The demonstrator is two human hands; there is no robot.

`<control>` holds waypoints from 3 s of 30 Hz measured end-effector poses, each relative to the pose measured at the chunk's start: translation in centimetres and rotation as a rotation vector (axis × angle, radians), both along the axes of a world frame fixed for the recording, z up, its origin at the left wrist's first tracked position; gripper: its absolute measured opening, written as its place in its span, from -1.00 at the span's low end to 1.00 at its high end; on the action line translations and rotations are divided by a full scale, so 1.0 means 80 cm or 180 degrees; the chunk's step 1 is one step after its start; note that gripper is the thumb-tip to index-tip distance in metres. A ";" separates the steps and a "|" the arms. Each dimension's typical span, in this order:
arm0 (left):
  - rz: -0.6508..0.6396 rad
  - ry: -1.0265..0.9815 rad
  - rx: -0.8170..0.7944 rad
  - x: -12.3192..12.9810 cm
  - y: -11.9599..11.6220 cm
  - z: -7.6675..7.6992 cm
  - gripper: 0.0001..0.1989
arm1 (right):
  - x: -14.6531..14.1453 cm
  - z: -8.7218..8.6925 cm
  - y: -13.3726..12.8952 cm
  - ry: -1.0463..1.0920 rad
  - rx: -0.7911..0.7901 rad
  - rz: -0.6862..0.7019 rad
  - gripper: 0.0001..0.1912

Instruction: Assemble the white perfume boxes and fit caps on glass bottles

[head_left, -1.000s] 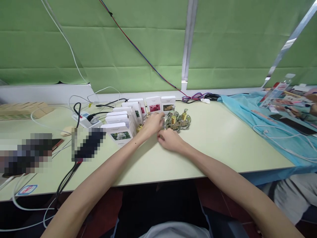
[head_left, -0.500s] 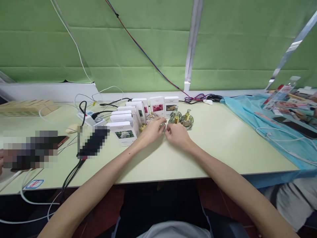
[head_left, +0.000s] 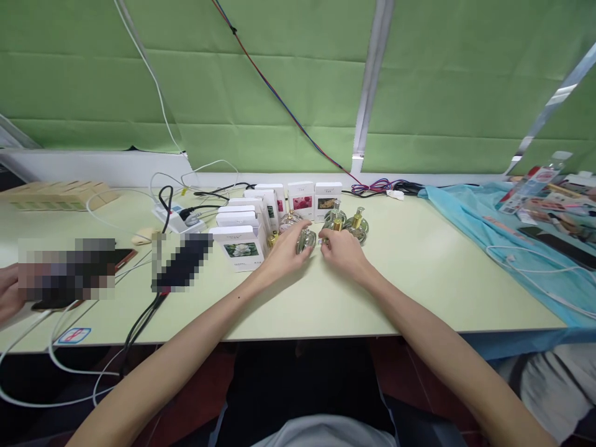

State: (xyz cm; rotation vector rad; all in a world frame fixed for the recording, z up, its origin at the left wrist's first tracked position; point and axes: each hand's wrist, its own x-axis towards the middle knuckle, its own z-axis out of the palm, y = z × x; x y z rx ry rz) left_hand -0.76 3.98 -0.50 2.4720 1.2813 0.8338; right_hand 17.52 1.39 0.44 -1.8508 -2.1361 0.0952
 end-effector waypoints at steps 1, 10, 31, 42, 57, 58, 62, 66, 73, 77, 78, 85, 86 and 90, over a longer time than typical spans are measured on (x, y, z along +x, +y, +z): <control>0.0033 -0.0038 0.0037 0.000 -0.001 -0.002 -0.44 | 0.001 0.001 0.000 -0.0010 0.0002 0.0015 -0.61; 0.0131 -0.0216 -0.0254 -0.003 -0.004 -0.011 -0.39 | 0.004 0.001 0.002 -0.0052 -0.0037 -0.0015 -0.56; 0.0339 -0.0655 -0.0452 -0.008 -0.001 -0.005 -0.51 | 0.005 0.000 -0.002 -0.0078 -0.0107 0.0134 -0.53; 0.0316 0.0248 -0.0122 -0.007 0.007 -0.036 -0.31 | 0.005 -0.004 -0.001 -0.0015 -0.0062 0.0159 -0.57; 0.0508 0.0507 -0.0384 -0.005 0.008 -0.026 -0.53 | 0.004 -0.006 0.001 -0.0269 -0.0361 0.0212 -0.49; 0.0522 0.0504 -0.0383 -0.005 0.006 -0.026 -0.54 | 0.003 -0.006 0.001 -0.0273 -0.0352 0.0214 -0.49; 0.0544 0.0313 -0.0239 -0.004 0.000 -0.024 -0.58 | 0.003 -0.007 0.000 -0.0302 -0.0335 0.0234 -0.49; 0.0591 -0.0012 -0.0070 0.002 -0.008 -0.016 -0.66 | 0.003 -0.007 0.000 -0.0304 -0.0346 0.0245 -0.51; 0.0531 -0.0649 -0.0204 0.012 -0.024 0.004 -0.70 | 0.003 -0.006 -0.003 -0.0174 -0.0356 0.0325 -0.49; 0.0685 -0.0282 -0.0250 0.012 -0.025 0.001 -0.56 | 0.001 -0.007 -0.004 -0.0204 -0.0396 0.0334 -0.45; 0.0718 -0.0171 -0.0257 0.012 -0.025 0.000 -0.50 | 0.000 -0.007 -0.004 -0.0235 -0.0423 0.0324 -0.44; 0.0851 0.0044 -0.0234 0.014 -0.027 0.003 -0.53 | -0.009 -0.006 -0.007 -0.0507 -0.0542 0.0275 -0.46; 0.0882 0.0044 -0.0225 0.014 -0.028 0.003 -0.54 | -0.009 -0.007 -0.007 -0.0525 -0.0523 0.0291 -0.50; 0.0987 0.0048 -0.0181 0.014 -0.031 0.004 -0.55 | -0.011 -0.008 -0.008 -0.0612 -0.0521 0.0329 -0.60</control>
